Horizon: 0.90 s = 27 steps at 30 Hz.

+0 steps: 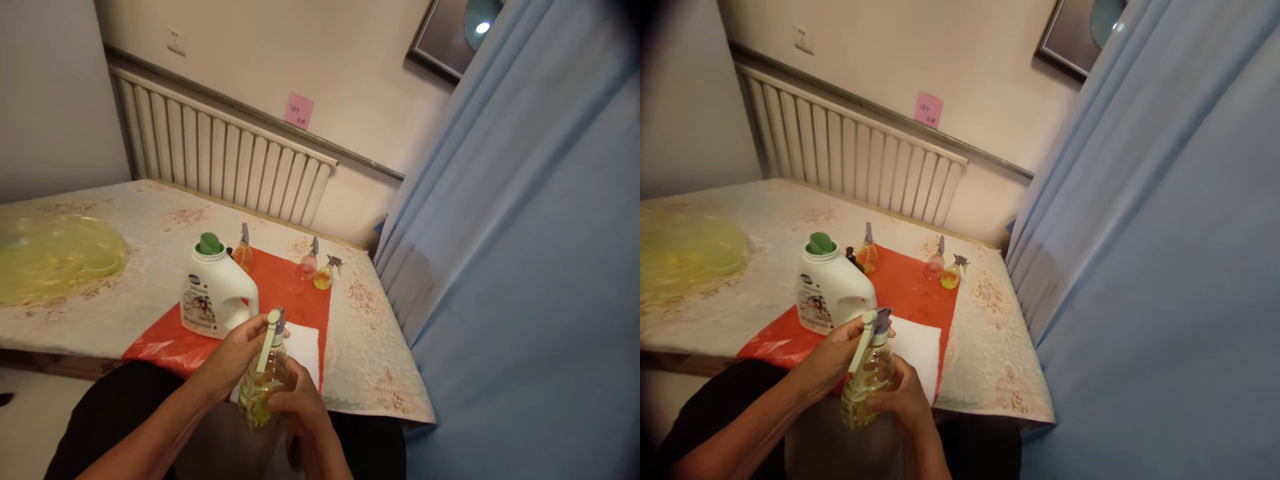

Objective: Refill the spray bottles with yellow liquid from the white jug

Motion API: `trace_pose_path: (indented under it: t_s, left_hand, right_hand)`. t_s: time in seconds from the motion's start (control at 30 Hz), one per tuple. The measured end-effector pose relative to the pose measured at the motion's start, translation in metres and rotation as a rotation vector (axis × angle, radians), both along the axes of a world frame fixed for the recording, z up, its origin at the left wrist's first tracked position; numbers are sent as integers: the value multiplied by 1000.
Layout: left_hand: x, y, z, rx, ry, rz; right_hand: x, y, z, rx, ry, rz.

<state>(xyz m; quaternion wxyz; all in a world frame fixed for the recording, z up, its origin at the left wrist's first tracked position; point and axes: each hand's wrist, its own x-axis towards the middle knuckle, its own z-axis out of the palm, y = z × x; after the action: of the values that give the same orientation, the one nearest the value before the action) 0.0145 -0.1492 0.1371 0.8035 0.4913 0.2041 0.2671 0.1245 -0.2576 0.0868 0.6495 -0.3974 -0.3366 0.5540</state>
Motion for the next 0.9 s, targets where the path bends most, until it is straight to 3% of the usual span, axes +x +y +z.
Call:
trace_pose_path:
  t_s: [0.13,0.27,0.5,0.63,0.9]
  left_hand:
    - [-2,3,-4,53,-3,48]
    - [-5,7,-7,190,-17,2]
    - [-3,4,-2,173,-18,50]
    - [-3,6,-7,231,7,34]
    - [2,16,-19,156,23,88]
  right_hand:
    - [2,0,0,-9,-29,17]
    - [1,-1,1,21,-18,37]
    - [1,0,-2,23,7,7]
    - [2,2,-9,27,9,27]
    - [15,9,-10,30,-42,-7]
